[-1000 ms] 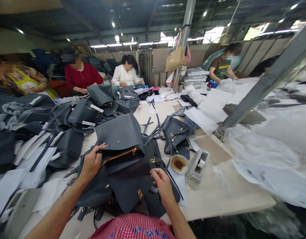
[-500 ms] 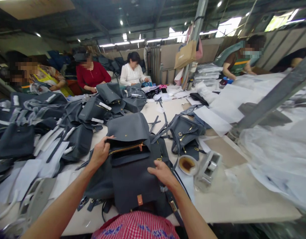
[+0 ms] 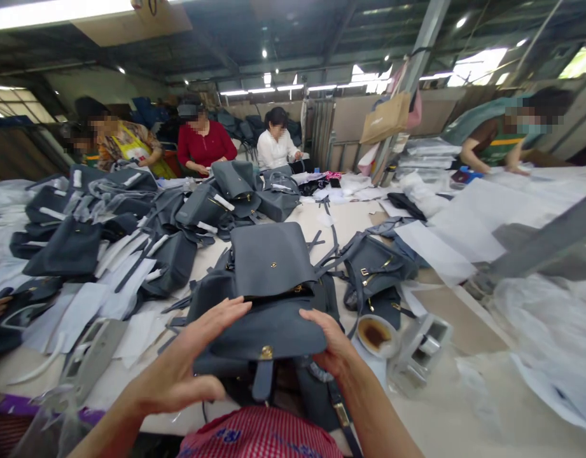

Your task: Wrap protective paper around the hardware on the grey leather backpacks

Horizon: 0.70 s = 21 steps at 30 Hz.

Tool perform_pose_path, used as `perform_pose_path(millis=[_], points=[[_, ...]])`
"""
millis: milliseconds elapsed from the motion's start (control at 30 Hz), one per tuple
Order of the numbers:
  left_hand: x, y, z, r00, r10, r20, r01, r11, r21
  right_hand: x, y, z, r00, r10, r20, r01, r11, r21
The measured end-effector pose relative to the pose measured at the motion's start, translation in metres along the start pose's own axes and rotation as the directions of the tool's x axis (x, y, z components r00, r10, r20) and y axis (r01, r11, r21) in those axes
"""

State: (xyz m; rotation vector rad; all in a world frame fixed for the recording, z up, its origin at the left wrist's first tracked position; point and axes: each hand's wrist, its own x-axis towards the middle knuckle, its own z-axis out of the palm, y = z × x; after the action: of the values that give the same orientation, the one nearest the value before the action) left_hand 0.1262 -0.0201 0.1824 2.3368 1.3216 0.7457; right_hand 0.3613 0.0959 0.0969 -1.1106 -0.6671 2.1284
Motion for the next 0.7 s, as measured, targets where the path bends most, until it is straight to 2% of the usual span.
perform_pose_path(millis=[67,133,200,233,267,300,367,400,433,500,533,567,600,633,700], points=[[0.000,0.006,0.015,0.999,-0.008,-0.033,0.012,0.990,0.142,-0.002,0.002,0.006,0.999,0.030,-0.040,-0.028,0.997,0.067],[0.003,0.005,0.030,0.989,-0.078,-0.123,0.102,0.974,0.201,-0.006,0.002,0.010,0.996,-0.003,-0.092,0.006,1.000,0.027],[0.008,0.000,0.037,0.960,-0.213,-0.180,0.232,0.968,0.093,-0.012,0.002,0.010,0.978,-0.150,-0.145,0.126,0.979,-0.163],[0.009,-0.003,0.038,0.944,-0.284,-0.166,0.285,0.958,-0.016,-0.016,0.001,0.009,0.943,-0.277,-0.184,0.213,0.929,-0.304],[0.011,-0.007,0.036,0.928,-0.348,-0.132,0.331,0.934,-0.138,-0.020,0.000,0.007,0.876,-0.430,-0.216,0.296,0.836,-0.462],[0.012,-0.011,0.033,0.912,-0.401,-0.088,0.368,0.894,-0.255,-0.024,-0.002,0.005,0.780,-0.587,-0.215,0.359,0.702,-0.615],[0.015,-0.018,0.027,0.883,-0.469,0.001,0.426,0.802,-0.419,-0.032,-0.008,0.005,0.587,-0.805,-0.083,0.427,0.395,-0.814],[0.016,-0.022,0.025,0.868,-0.494,0.042,0.455,0.760,-0.465,-0.034,-0.012,0.007,0.536,-0.843,0.035,0.461,0.258,-0.849],[0.018,-0.026,0.024,0.854,-0.514,0.082,0.482,0.722,-0.496,-0.035,-0.017,0.011,0.520,-0.836,0.172,0.512,0.144,-0.847],[0.022,-0.033,0.023,0.826,-0.542,0.155,0.529,0.650,-0.545,-0.032,-0.028,0.022,0.533,-0.739,0.413,0.619,0.008,-0.786],[0.024,-0.037,0.023,0.812,-0.556,0.181,0.546,0.611,-0.573,-0.028,-0.034,0.029,0.551,-0.677,0.489,0.655,-0.013,-0.755],[0.027,-0.040,0.023,0.797,-0.569,0.204,0.560,0.569,-0.602,-0.022,-0.041,0.035,0.585,-0.615,0.529,0.673,0.005,-0.740],[0.028,-0.043,0.023,0.783,-0.579,0.225,0.571,0.527,-0.629,-0.016,-0.047,0.041,0.645,-0.546,0.534,0.669,0.066,-0.741],[0.030,-0.047,0.023,0.773,-0.584,0.248,0.578,0.488,-0.654,-0.008,-0.053,0.046,0.725,-0.461,0.511,0.636,0.163,-0.754],[0.032,-0.053,0.021,0.761,-0.584,0.282,0.584,0.429,-0.689,0.008,-0.063,0.052,0.872,-0.227,0.433,0.489,0.406,-0.772]])
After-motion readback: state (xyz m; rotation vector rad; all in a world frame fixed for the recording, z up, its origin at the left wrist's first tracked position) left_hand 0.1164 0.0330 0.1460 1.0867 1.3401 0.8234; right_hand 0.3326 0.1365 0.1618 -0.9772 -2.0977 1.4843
